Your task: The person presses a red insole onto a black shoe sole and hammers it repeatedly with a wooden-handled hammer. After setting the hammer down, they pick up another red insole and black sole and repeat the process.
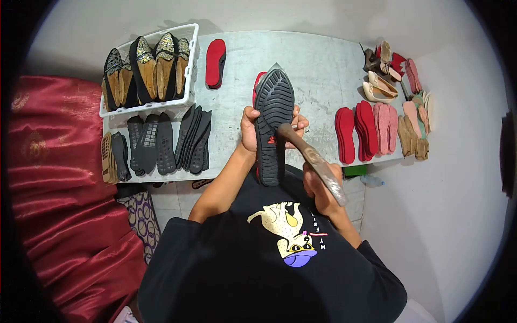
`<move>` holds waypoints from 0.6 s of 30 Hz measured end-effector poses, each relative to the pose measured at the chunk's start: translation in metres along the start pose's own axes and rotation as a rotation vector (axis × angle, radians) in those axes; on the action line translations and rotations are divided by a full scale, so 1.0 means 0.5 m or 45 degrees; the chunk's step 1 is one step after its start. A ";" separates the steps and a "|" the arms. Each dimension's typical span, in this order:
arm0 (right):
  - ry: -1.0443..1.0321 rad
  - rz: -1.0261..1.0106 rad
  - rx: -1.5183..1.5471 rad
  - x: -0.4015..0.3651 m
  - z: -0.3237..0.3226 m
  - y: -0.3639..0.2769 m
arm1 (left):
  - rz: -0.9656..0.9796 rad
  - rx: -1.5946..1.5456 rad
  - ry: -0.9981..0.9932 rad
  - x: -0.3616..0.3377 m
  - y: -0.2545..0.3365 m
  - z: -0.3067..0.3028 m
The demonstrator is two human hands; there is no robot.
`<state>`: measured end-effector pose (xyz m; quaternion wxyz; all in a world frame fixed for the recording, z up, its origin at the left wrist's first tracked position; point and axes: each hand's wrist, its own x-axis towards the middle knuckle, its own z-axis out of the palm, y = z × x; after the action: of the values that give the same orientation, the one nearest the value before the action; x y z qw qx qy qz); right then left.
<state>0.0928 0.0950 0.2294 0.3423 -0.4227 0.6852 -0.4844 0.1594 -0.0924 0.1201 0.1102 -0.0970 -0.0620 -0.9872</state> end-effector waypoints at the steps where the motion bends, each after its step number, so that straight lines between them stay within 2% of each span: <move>1: -0.015 -0.007 -0.014 0.006 -0.005 0.003 | 0.017 0.027 0.012 -0.004 0.001 0.005; 6: -0.054 -0.094 -0.012 0.036 -0.030 0.005 | -0.036 0.044 0.025 -0.003 0.003 0.002; 9: -0.072 0.032 0.044 0.052 -0.040 -0.021 | -0.083 0.128 -0.047 0.003 -0.003 0.017; 10: -0.068 -0.042 0.040 0.056 -0.046 -0.014 | -0.084 0.127 0.007 0.006 -0.007 0.011; 11: -0.064 -0.116 0.037 0.060 -0.051 -0.007 | -0.113 0.071 -0.031 0.010 -0.008 0.013; 14: -0.044 -0.084 0.201 0.052 -0.065 0.009 | -0.213 -0.161 -0.148 0.009 -0.018 0.012; 17: 0.015 0.033 0.144 0.061 -0.079 -0.005 | -0.271 -0.158 -0.062 0.007 -0.017 0.012; 18: 0.043 -0.058 0.148 0.058 -0.081 0.011 | -0.266 -0.161 -0.085 0.007 -0.020 0.014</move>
<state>0.0438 0.0846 0.2345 0.3436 -0.4093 0.6519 -0.5380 0.1552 -0.0822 0.1268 -0.0016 -0.1295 -0.0131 -0.9915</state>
